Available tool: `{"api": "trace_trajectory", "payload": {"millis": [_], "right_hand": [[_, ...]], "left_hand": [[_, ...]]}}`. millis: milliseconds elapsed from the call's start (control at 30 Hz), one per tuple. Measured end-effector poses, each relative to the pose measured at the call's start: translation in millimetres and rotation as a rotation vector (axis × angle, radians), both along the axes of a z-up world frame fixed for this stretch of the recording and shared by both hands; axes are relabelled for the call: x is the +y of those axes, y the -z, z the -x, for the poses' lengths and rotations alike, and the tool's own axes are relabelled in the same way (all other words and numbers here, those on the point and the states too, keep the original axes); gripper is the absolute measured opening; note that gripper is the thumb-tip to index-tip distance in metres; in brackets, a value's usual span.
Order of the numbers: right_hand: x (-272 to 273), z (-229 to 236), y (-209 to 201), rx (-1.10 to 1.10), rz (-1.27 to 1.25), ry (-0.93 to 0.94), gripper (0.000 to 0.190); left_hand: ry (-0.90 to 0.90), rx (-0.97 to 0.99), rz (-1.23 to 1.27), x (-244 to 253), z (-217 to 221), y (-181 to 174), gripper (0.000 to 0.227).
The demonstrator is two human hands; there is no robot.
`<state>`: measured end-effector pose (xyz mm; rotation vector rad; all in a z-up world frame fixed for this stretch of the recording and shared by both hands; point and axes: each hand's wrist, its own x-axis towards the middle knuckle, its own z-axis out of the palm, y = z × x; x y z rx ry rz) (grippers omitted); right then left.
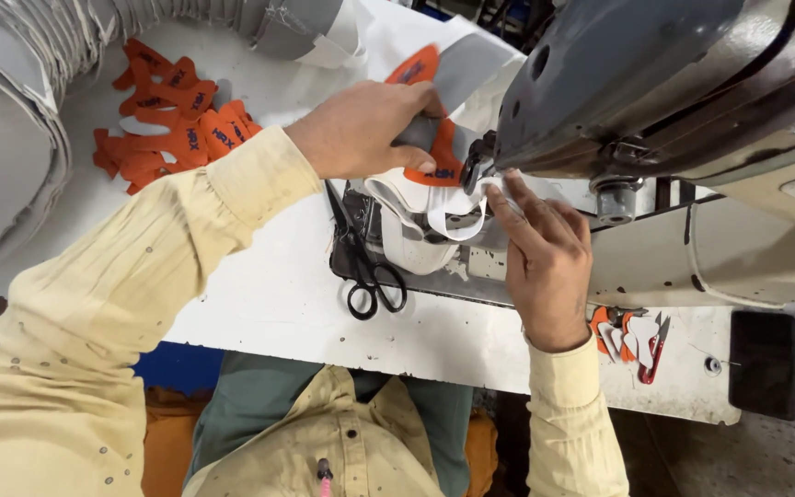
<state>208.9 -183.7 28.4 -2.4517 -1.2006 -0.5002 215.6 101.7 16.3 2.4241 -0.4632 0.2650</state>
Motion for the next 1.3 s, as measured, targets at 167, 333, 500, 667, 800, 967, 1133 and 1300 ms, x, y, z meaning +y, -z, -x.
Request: {"api": "trace_trajectory", "payload": {"millis": [167, 333, 500, 667, 800, 967, 1133, 1300], "right_hand": [[-0.3, 2.3, 4.7, 0.007, -0.034, 0.015, 0.055], [-0.7, -24.8, 9.1, 0.022, -0.072, 0.019, 0.045], [-18.7, -28.9, 67.5, 0.306, -0.521, 0.058, 0.031], [-39.9, 77.4, 176.3, 0.717, -1.168, 0.186, 0.035], [26.4, 151.2, 124.9, 0.615, -0.544, 0.094, 0.023], [83.2, 141.7, 105.5, 0.369, -0.263, 0.013, 0.047], [70.1, 116.4, 136.3, 0.487, -0.180, 0.105, 0.059], [23.1, 145.7, 155.0, 1.169, -0.436, 0.201, 0.047]], "left_hand": [[0.008, 0.126, 0.019, 2.5, -4.9, 4.2, 0.055], [-0.113, 0.325, 0.224, -8.6, 17.0, 11.0, 0.064], [-0.321, 0.021, 0.739, -90.0, 81.0, 70.2, 0.059], [-0.479, 0.016, 0.907, -108.3, 111.0, 75.5, 0.048], [-0.610, -0.031, 1.025, -92.4, 149.2, 114.5, 0.038], [-0.694, -0.177, 1.348, -63.9, 156.9, 107.7, 0.053], [-0.513, 0.181, 1.374, -40.4, 128.9, 101.6, 0.032], [-0.537, -0.160, 1.011, -13.6, 126.5, 81.8, 0.024]]}}
